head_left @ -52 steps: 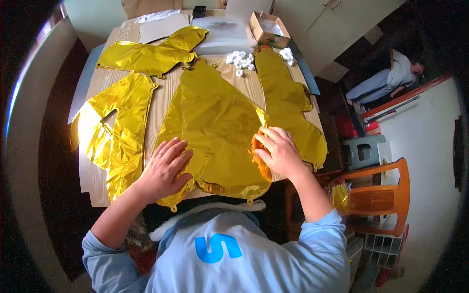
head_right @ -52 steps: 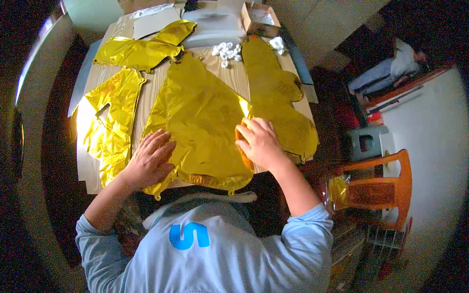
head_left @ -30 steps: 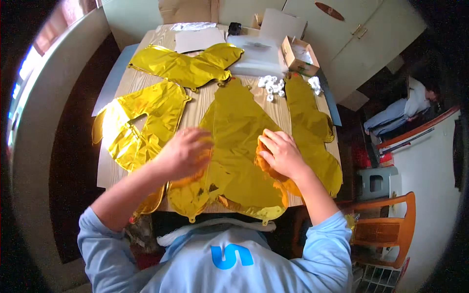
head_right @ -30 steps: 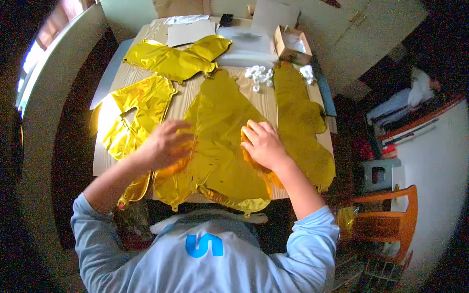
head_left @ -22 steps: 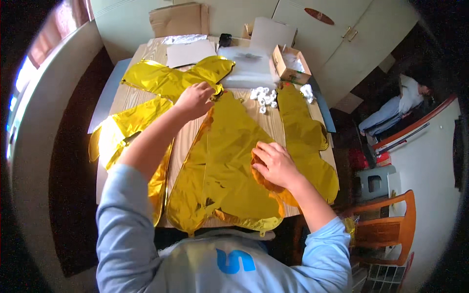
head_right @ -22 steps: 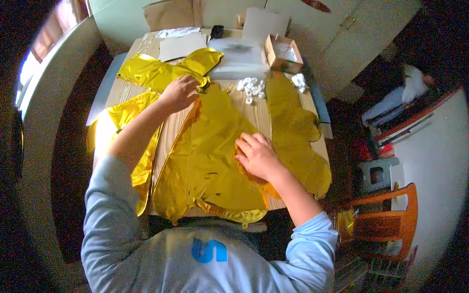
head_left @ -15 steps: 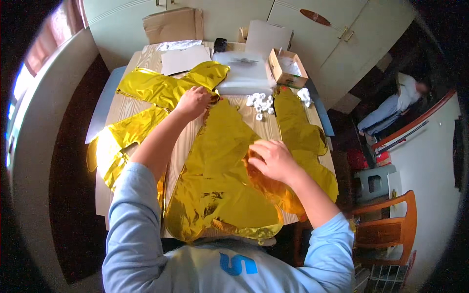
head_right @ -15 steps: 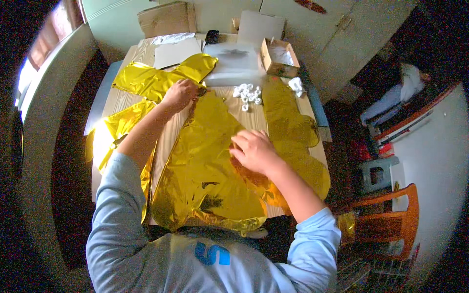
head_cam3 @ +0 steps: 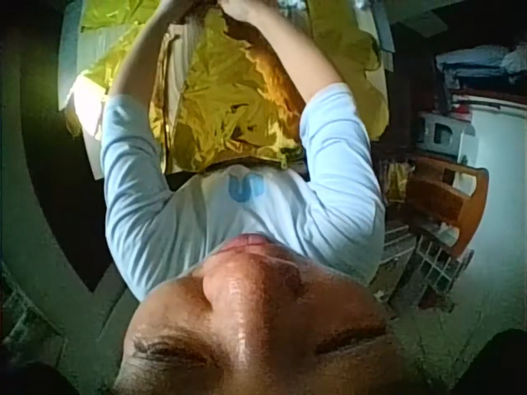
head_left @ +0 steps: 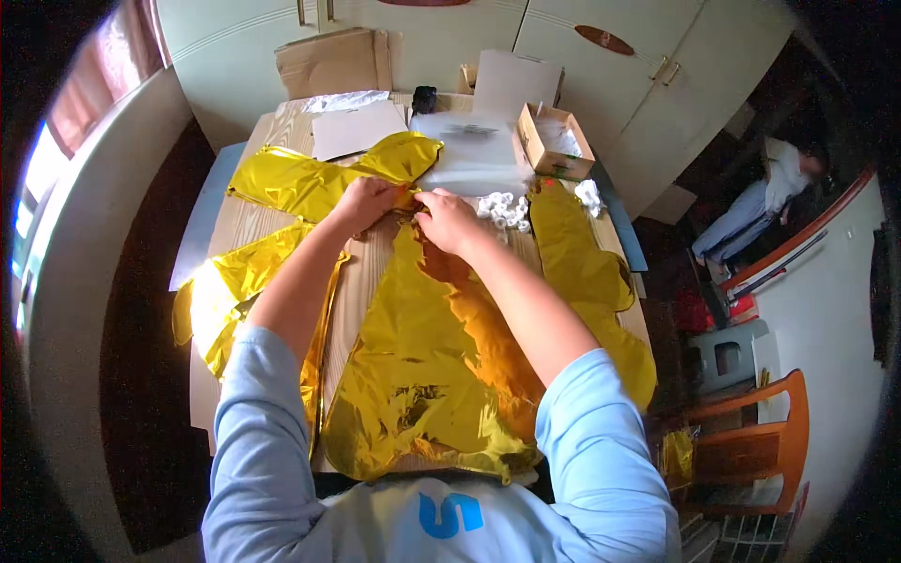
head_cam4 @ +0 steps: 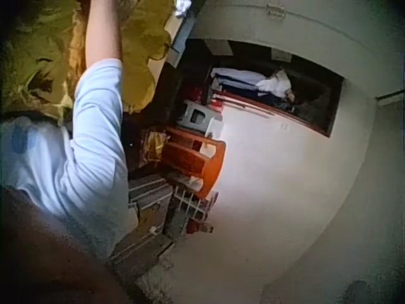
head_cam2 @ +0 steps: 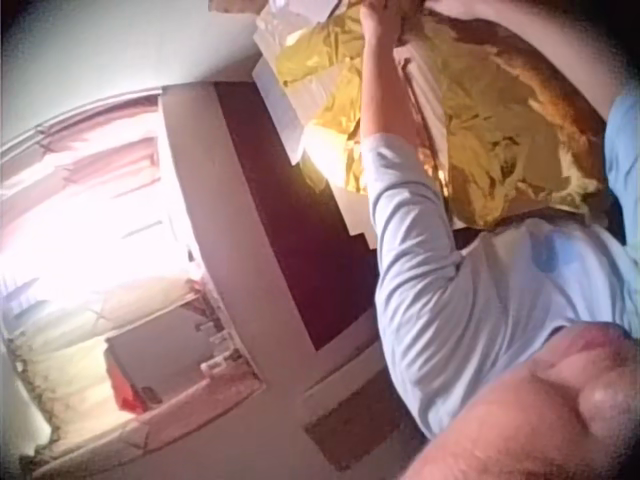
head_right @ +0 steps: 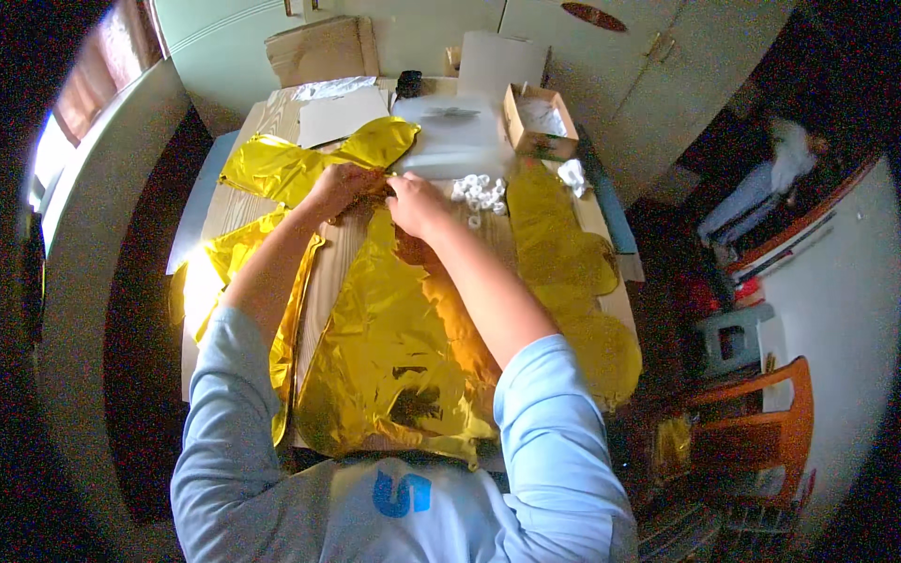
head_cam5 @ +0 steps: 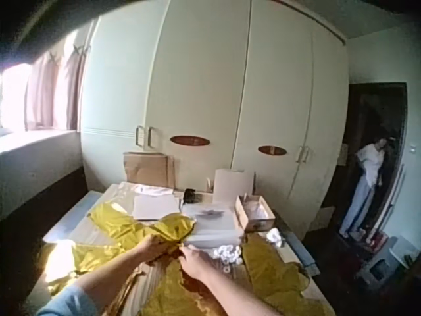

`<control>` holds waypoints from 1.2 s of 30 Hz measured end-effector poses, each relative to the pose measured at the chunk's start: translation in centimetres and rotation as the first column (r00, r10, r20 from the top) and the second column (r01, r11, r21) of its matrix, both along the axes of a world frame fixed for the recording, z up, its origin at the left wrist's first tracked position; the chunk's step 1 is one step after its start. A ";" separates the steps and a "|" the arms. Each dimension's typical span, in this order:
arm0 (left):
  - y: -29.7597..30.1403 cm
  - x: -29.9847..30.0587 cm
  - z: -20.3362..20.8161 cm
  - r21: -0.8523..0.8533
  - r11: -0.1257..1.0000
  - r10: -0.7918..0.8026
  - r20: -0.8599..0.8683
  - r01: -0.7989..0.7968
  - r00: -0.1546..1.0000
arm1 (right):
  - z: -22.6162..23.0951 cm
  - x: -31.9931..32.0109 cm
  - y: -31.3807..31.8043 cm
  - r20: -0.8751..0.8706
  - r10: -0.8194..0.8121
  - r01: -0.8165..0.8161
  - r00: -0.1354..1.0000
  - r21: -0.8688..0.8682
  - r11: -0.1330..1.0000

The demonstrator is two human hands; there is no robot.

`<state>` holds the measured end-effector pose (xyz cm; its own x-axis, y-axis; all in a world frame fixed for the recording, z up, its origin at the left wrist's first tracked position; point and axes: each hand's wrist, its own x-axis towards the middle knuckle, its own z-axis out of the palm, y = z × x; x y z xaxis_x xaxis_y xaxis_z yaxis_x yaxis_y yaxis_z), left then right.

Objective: Packing gold foil balloons into plastic bags and organizing them on a table.

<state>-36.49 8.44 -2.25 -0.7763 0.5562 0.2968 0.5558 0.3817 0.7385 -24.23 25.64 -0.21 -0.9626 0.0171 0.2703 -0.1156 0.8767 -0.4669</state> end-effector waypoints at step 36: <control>-0.2 -0.1 -0.4 0.054 0.991 0.129 -0.290 -0.119 0.948 | -0.7 -1.7 -0.8 -0.056 0.028 -0.015 0.998 0.214 0.977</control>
<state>-36.63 8.27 -2.67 -0.7148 0.4463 0.5384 0.6991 0.4381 0.5651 -25.92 24.82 -0.93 -0.9447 -0.0674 0.3210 -0.1566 0.9525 -0.2610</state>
